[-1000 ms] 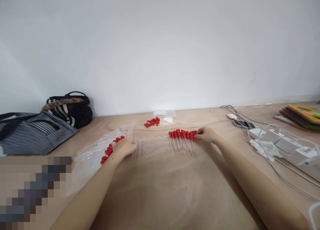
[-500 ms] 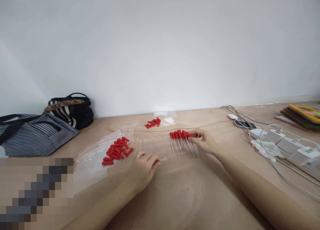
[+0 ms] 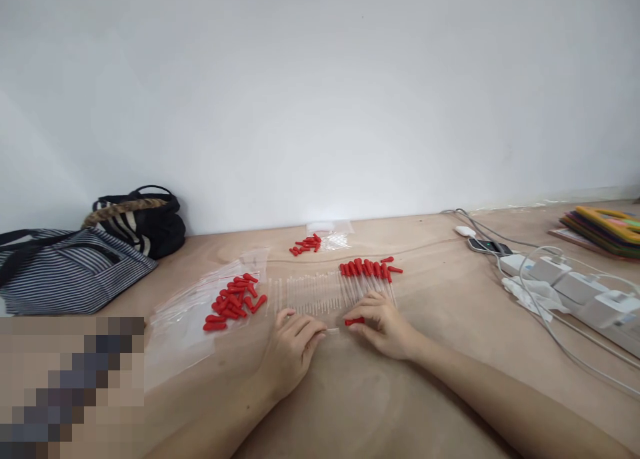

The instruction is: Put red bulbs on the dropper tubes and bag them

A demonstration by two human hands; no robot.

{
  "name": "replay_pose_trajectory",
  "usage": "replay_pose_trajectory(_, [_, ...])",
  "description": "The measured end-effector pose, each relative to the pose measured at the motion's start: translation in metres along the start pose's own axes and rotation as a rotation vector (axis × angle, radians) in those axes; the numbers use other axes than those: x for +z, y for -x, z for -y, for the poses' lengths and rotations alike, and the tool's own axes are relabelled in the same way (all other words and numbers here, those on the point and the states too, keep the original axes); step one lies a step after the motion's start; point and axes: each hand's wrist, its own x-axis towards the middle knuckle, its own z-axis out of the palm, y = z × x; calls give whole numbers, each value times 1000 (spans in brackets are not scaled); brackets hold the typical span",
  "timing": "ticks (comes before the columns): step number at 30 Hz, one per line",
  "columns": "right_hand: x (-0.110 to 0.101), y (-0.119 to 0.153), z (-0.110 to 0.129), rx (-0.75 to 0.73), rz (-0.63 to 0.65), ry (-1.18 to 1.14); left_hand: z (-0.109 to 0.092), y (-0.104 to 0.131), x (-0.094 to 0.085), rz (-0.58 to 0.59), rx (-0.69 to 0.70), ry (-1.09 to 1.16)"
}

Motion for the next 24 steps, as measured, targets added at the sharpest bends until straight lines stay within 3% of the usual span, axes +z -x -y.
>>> replay_pose_trajectory(9, [3,-2,11,-26,31,-52,0,-1,2,-109,81,26])
replay_pose_trajectory(24, [19,3,4,-69,-149,-149,-10,1,6,-150,48,22])
